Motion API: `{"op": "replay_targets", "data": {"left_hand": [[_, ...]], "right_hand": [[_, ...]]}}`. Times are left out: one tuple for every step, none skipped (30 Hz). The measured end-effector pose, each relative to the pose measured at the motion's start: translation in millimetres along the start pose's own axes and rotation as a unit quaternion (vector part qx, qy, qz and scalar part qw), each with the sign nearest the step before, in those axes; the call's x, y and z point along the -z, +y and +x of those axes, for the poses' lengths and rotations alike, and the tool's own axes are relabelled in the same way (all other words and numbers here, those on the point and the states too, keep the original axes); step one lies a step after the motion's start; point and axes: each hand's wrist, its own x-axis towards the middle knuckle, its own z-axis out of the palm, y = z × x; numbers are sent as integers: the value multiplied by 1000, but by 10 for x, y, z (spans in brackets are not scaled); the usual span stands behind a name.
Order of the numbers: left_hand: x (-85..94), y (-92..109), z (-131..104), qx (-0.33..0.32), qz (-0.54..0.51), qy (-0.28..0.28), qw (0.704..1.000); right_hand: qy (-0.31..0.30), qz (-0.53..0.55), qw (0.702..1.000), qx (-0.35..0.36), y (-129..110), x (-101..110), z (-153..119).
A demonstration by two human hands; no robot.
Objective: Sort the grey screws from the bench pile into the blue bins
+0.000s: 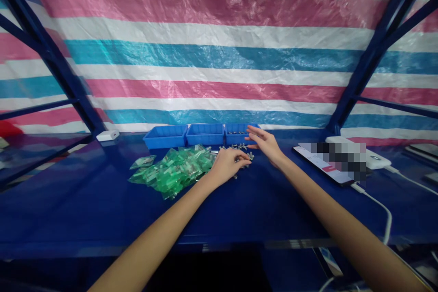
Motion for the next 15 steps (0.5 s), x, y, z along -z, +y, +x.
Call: {"op": "replay_targets", "data": {"left_hand": [[14,7,4,11,-5,21,1000],[31,18,8,21,-8,46,999],[51,32,11,31,-13,74,997],[69,46,14,41,-22,103,994],[85,59,17,51,-35,128,990],[97,68,20,61,-52,148,986],[104,71,24,69,-69,164,982],[106,68,28,73,-86,175,978],[104,59,33,74,-103,185,974],[99,45,37,71,-119,194,971],[92,30,42,67,-131,202,968],[86,16,46,64,-139,210,966],[82,5,49,63,-144,216,964],[81,-1,51,62,-146,221,962],[82,-2,53,63,-148,224,961]], "right_hand": [[-11,-13,1000,-10,8,-10,-18],[-24,-24,999,-22,18,-24,-38],[-38,-33,998,-36,29,-42,-60],[-53,-37,997,-50,38,-63,-82],[-67,-36,995,-64,45,-85,-103],[-81,-29,993,-79,48,-109,-123],[-92,-17,991,-93,46,-132,-141],[-101,0,989,-106,39,-153,-157],[-109,18,987,-119,27,-171,-171],[-115,36,984,-130,10,-187,-185],[-120,52,982,-138,-10,-198,-197],[-122,65,980,-144,-30,-206,-208],[-123,75,979,-146,-50,-210,-217],[-124,82,978,-148,-66,-210,-224],[-124,89,977,-149,-78,-209,-229]]}}
